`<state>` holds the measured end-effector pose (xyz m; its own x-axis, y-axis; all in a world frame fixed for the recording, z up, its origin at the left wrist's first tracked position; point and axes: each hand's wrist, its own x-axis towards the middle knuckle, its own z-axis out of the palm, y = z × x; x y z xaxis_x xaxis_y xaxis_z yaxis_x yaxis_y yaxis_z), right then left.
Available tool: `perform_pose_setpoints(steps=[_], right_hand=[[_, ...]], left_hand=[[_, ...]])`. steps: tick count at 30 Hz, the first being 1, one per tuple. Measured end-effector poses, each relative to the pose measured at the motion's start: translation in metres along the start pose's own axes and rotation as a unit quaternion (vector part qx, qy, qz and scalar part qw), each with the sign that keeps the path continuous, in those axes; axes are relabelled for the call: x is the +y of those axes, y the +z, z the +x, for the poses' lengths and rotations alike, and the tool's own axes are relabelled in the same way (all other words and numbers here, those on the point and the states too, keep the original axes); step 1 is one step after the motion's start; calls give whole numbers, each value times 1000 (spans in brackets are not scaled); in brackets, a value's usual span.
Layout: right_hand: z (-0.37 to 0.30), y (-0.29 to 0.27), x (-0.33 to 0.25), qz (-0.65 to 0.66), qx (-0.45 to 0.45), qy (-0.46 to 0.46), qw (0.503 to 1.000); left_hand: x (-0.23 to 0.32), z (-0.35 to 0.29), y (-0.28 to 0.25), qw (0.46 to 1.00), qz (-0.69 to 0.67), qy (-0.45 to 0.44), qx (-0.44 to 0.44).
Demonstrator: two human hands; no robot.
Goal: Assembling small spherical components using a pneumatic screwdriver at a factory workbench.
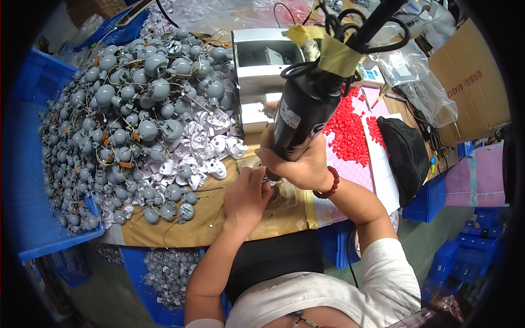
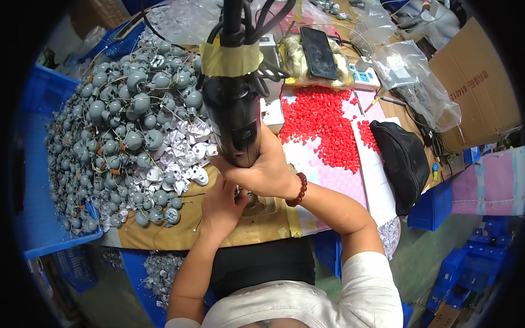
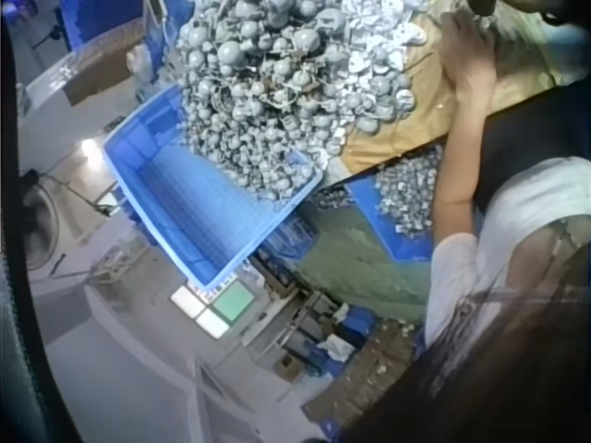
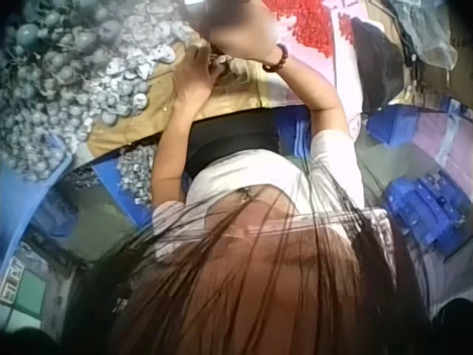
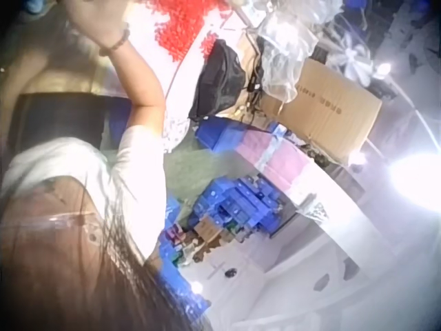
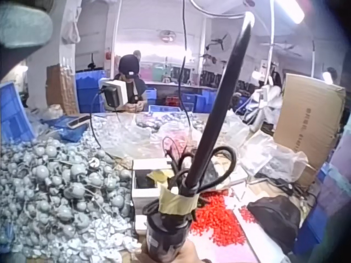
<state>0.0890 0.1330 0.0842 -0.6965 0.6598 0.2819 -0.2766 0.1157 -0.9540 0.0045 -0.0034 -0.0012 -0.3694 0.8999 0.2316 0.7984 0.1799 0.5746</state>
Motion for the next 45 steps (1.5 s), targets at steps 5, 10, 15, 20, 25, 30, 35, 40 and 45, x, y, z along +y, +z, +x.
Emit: perform_pose_setpoints(steps=[5, 10, 15, 20, 25, 30, 35, 40, 45], right_hand=[[-3, -1, 1, -44, -45, -37, 997], [-11, -6, 16, -105, -103, -99, 984], [-20, -7, 13, -158, -137, -145, 967], [-28, -10, 18, -156, -128, -159, 966], [-36, -14, 35, -119, -128, -167, 970], [-36, -12, 34, -114, -127, -118, 978], [-19, -11, 14, -66, -70, -50, 994], [13, -64, 25, -68, 199, 77, 975], [-2, -101, 59, -216, 253, -60, 941]], left_hand=[[-1, 0, 1, 1000, 1, 5, 8], [-8, -1, 4, 1000, -9, 15, 7], [-12, -2, 8, 999, -30, 16, 22], [-8, -1, 3, 998, -49, 21, 25], [-14, -2, 5, 996, -57, 56, 34], [-11, -1, 4, 997, -58, 40, 28], [-6, -2, 2, 999, 4, -33, -30], [-2, -2, 0, 999, -21, -22, 11], [3, -1, -4, 998, -53, -26, 8]])
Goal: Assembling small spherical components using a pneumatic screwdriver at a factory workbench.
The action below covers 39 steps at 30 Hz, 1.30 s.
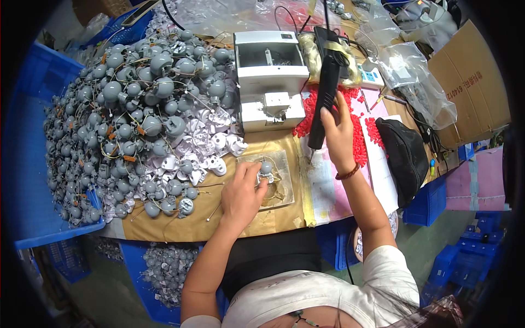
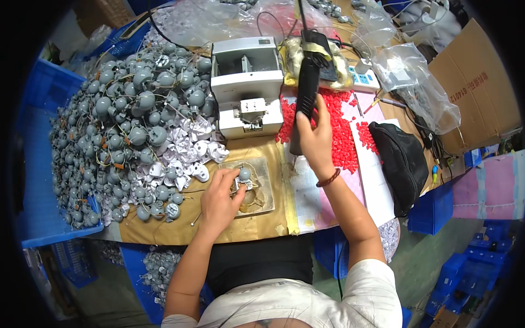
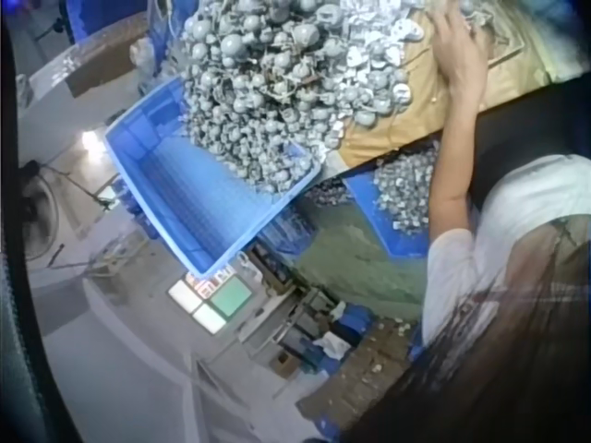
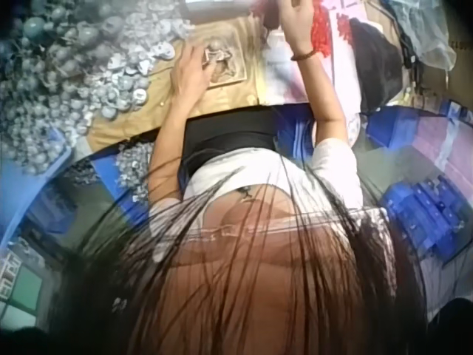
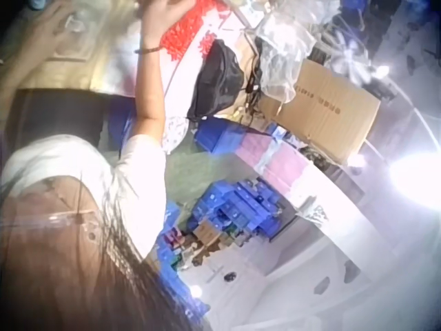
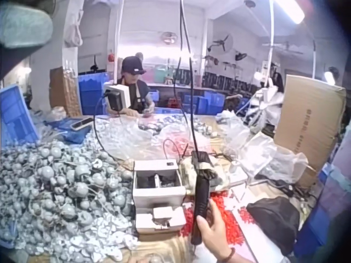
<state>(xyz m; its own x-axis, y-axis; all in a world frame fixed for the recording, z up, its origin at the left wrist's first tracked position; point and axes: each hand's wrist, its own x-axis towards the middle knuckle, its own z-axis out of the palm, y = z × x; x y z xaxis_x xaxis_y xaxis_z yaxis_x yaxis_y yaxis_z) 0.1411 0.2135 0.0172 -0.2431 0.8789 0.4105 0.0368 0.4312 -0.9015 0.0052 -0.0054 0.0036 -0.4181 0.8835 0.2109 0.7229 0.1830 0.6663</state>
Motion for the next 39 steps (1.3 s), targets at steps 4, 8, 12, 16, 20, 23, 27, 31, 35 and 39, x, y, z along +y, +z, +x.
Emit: perform_pose_setpoints(steps=[4, 8, 12, 16, 20, 23, 27, 31, 35, 39], right_hand=[[-42, 6, -20, -70, -176, -95, 977], [-66, 30, -18, -62, -332, -68, 939], [-69, 43, -19, -59, -305, -65, 948], [-68, 63, -26, 125, -293, 154, 935], [-67, 69, -17, 264, -269, 307, 874], [-62, 66, -19, 297, -269, 361, 842], [-55, 46, -32, 270, -348, 342, 830], [-44, -13, -17, 215, -447, 247, 832], [-54, -44, 2, 135, -482, 247, 830], [-45, -51, -14, -138, -517, 92, 840]], left_hand=[[-4, -7, 0, 999, -26, 32, 12], [-2, -7, 3, 999, -15, 40, 19], [-1, -8, 3, 999, 5, 37, 8], [0, -6, 1, 998, 13, 64, 15], [1, -5, 3, 998, 8, 63, 16], [-1, -8, 0, 999, -22, 42, 9], [-8, -36, -33, 998, -24, 50, -31], [-32, -99, -130, 933, 150, -3, -326], [-38, -139, -192, 876, 219, -111, -415], [-32, -93, -153, 957, 197, -18, -214]])
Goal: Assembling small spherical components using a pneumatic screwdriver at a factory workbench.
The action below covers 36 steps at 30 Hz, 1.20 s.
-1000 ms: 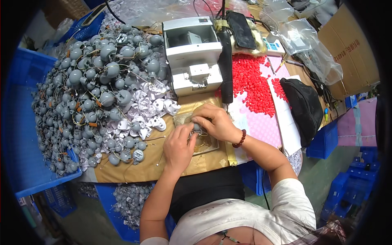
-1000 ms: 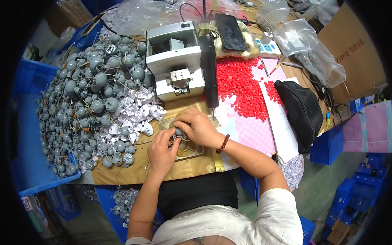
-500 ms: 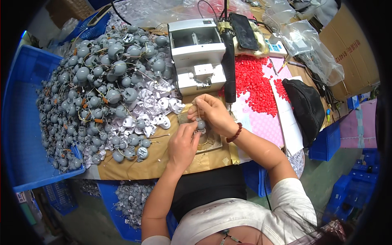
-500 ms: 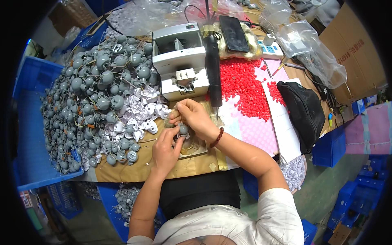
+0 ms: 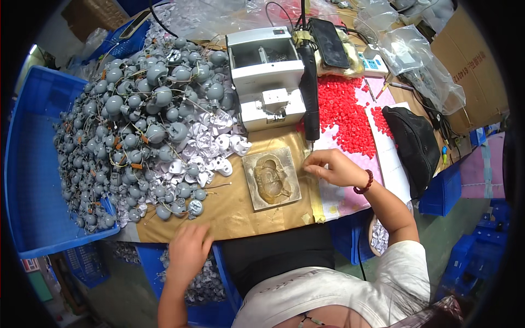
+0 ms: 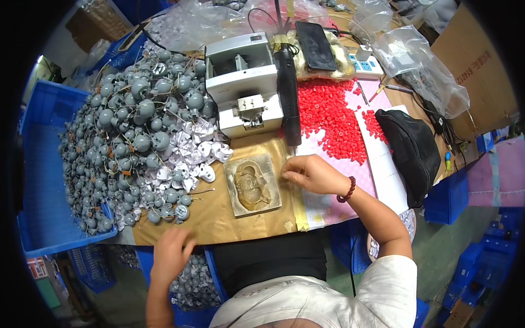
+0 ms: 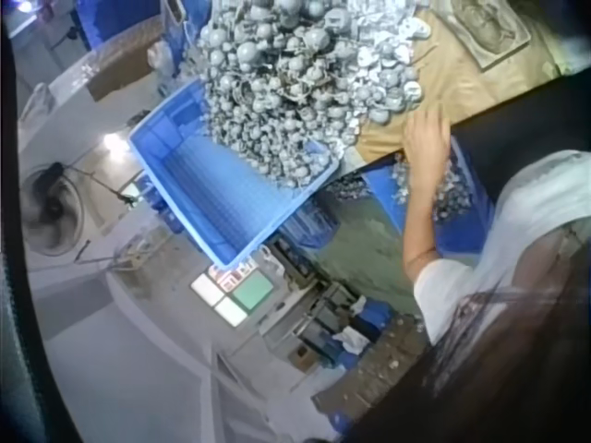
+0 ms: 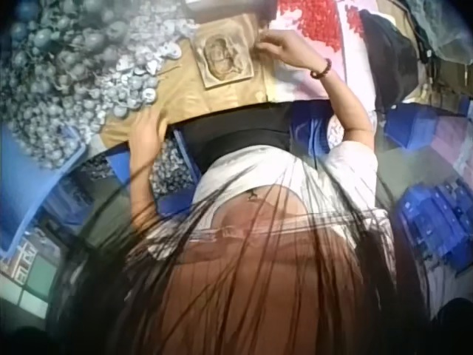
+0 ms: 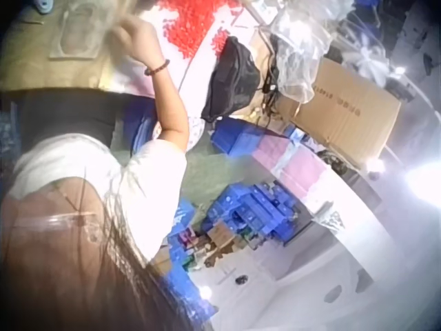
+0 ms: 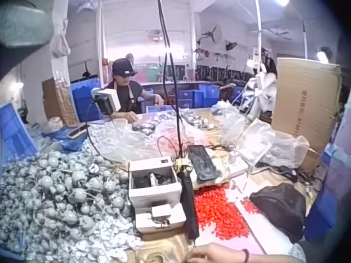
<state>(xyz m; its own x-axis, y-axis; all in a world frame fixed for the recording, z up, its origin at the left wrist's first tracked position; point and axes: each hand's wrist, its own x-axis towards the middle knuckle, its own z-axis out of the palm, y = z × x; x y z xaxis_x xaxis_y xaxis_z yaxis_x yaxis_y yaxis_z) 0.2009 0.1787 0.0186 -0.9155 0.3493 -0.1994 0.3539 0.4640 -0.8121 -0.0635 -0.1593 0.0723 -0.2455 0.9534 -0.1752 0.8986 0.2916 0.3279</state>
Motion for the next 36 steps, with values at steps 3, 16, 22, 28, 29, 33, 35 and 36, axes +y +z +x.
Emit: perform_pose_setpoints(steps=[3, 16, 22, 28, 29, 33, 35, 36], right_hand=[[-7, -13, 14, -208, 157, -70, 963], [0, -30, 58, -423, 197, -70, 882], [2, -13, 21, -138, 211, -126, 960], [20, 14, -13, -27, 168, -222, 960], [25, 19, -18, -19, 166, -232, 958], [43, 38, -27, -53, 177, -306, 934], [48, 47, -25, -109, 174, -326, 923], [51, 50, -24, -138, 174, -338, 915]], left_hand=[[15, 72, 27, 985, 58, 44, 155], [20, 109, 87, 964, 30, 83, 251], [21, 107, 78, 959, -82, 83, 260], [56, 121, 58, 925, -197, 159, 282], [66, 123, 55, 921, -229, 173, 265], [72, 138, 77, 949, -186, 154, 202], [78, 139, 82, 947, -193, 110, 234], [80, 138, 84, 944, -195, 87, 251]])
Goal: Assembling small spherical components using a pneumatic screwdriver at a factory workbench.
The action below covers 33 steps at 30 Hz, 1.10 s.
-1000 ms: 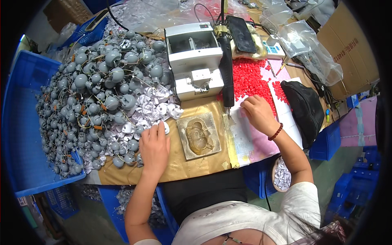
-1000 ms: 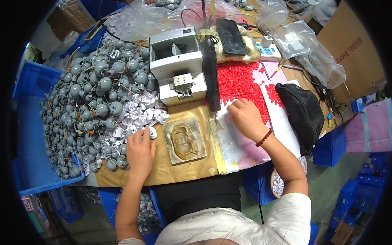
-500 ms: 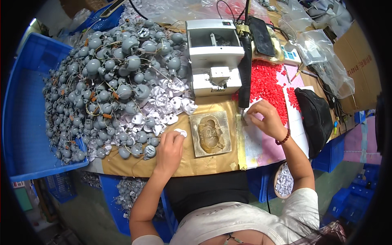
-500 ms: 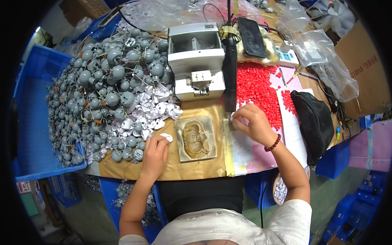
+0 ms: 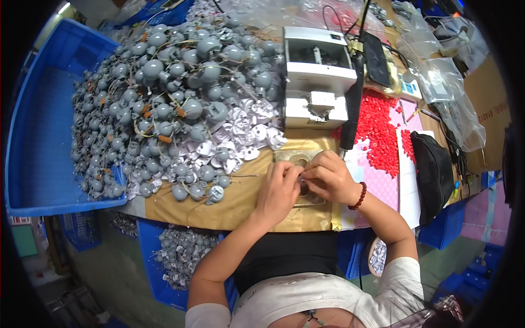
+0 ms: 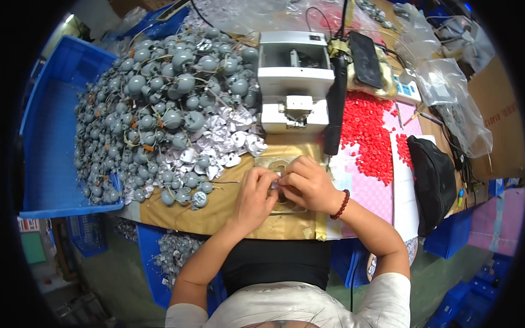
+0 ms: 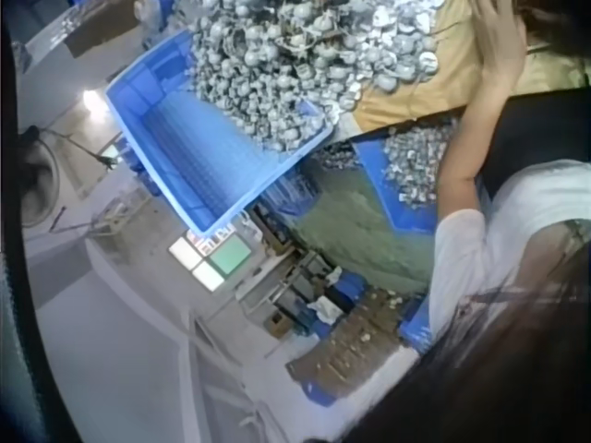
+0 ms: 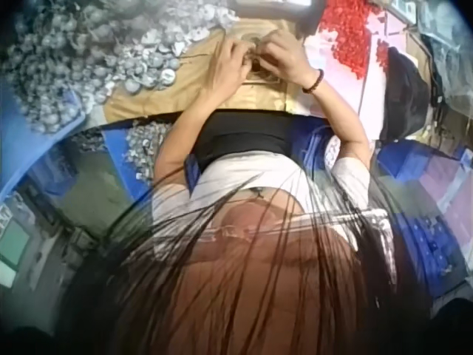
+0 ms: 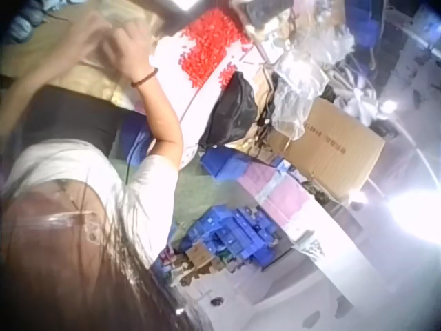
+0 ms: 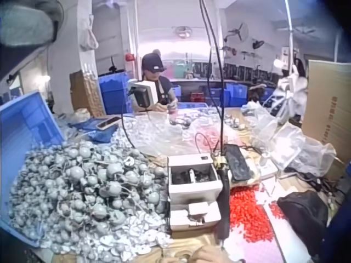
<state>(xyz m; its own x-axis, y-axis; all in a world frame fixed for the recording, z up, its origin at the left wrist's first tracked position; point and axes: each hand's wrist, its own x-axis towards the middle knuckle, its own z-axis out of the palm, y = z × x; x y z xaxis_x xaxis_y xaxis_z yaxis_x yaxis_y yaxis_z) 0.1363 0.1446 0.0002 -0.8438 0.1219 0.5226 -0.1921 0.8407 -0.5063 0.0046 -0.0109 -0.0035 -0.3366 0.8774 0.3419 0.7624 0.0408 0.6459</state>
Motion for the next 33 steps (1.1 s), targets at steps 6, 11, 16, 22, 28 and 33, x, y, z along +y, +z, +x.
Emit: perform_pose_setpoints(steps=[6, 11, 16, 22, 28, 33], right_hand=[[-4, 8, -4, -109, -68, -43, 991], [-8, 5, -15, -136, -69, -8, 988], [-11, 11, -17, -158, -57, 13, 986], [-12, 15, -13, -100, -50, 31, 993], [7, -5, -26, -14, 8, 81, 997], [56, -35, -69, 109, 25, -39, 993]], left_hand=[[-14, -39, -38, 998, 61, 3, 28], [-37, -105, -92, 956, 281, -44, 73], [-28, -121, -101, 960, 209, -174, 70], [-30, -105, -86, 964, 152, -200, 91], [-6, -90, -124, 961, -70, -142, 228], [37, -76, -135, 876, -460, -119, 89]])
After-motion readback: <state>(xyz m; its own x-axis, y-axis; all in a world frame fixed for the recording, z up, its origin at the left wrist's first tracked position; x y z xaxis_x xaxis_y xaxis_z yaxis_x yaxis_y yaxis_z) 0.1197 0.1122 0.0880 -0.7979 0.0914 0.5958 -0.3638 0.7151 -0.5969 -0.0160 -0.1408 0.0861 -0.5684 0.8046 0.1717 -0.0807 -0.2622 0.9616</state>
